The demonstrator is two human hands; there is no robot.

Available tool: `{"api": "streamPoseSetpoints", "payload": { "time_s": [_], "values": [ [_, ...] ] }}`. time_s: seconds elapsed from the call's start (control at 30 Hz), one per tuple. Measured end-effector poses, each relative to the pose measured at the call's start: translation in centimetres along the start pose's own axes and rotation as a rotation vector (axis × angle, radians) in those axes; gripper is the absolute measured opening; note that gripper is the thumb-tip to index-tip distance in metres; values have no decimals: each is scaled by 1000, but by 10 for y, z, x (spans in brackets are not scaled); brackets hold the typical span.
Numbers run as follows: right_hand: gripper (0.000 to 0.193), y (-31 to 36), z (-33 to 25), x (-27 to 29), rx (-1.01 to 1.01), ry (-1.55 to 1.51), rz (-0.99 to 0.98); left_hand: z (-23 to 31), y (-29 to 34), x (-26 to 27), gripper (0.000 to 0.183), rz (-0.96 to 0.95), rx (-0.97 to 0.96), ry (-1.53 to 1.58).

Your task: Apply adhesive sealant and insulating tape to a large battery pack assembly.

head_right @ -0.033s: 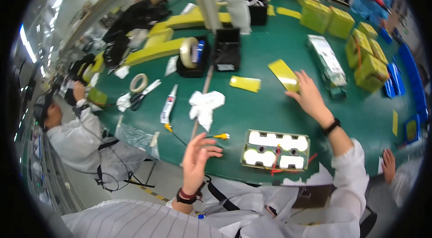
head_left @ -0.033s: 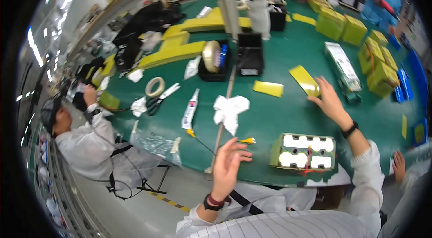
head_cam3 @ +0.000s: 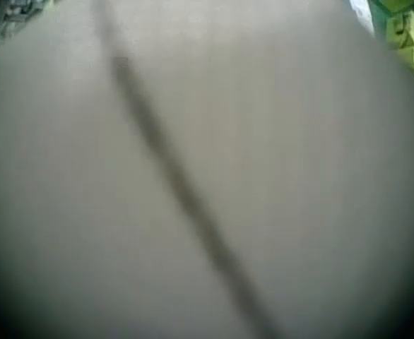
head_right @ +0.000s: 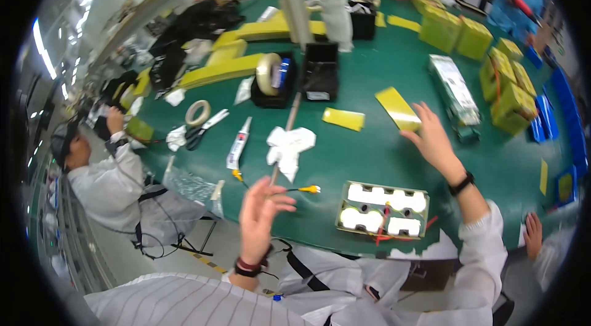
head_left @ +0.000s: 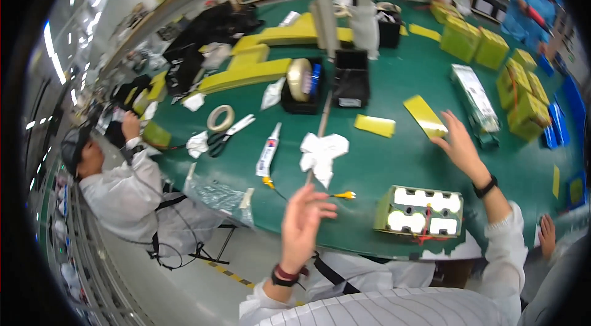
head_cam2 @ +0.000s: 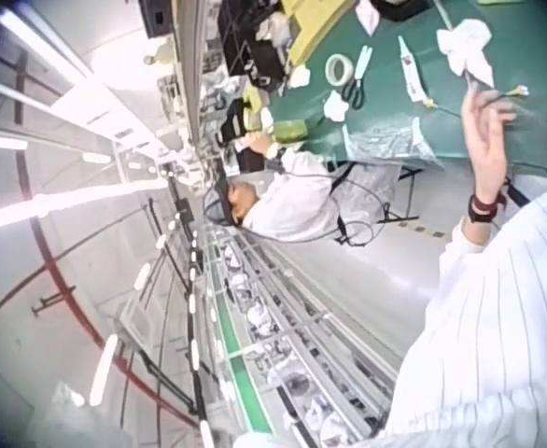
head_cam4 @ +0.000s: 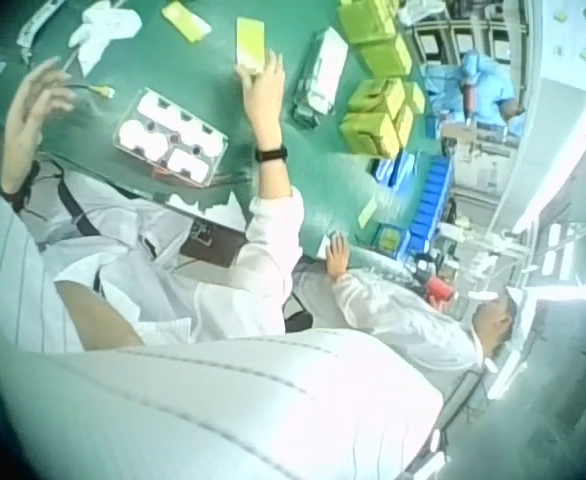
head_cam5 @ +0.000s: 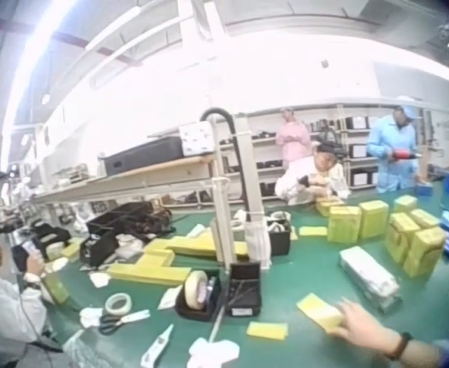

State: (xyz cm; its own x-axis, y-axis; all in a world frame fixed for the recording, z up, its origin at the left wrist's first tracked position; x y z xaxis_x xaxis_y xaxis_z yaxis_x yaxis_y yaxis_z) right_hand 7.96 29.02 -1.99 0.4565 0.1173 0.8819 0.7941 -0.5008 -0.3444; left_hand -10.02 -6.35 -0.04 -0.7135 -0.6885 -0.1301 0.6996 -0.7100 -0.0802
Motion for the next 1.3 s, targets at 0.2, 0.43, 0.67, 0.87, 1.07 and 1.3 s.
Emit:
{"api": "streamPoseSetpoints", "payload": {
  "time_s": [0.2,0.43,0.67,0.87,1.07,1.3],
  "values": [
    [56,51,-29,86,-72,-199,146,72,-108,174,32,327,-186,-122],
    [53,123,-57,145,-175,-263,278,-10,-252,305,35,468,-205,-1282],
    [49,191,-69,186,-297,-111,355,-31,-281,308,16,508,-71,-1419],
    [51,209,-89,191,-245,3,502,40,-214,296,18,653,-423,-751],
    [50,218,-87,167,-245,-65,580,51,-155,285,22,606,-440,-1275],
    [49,223,-95,155,-237,-155,530,-11,-157,283,5,480,-238,-1545]
  ]
}}
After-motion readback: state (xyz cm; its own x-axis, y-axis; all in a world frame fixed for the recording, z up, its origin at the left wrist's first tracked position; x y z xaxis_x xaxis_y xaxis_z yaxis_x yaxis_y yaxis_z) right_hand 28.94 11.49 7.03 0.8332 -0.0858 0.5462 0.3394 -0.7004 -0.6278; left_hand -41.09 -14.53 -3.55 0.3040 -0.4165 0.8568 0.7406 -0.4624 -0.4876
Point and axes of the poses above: each hand's wrist, its own y-axis away from the middle knuckle, its own x-axis out of the back of the hand, z = x × y, the point moved 7 cm from there along -y, towards the middle knuckle, and after that the axes turned 7 degrees about x, right-handed, at the moved point
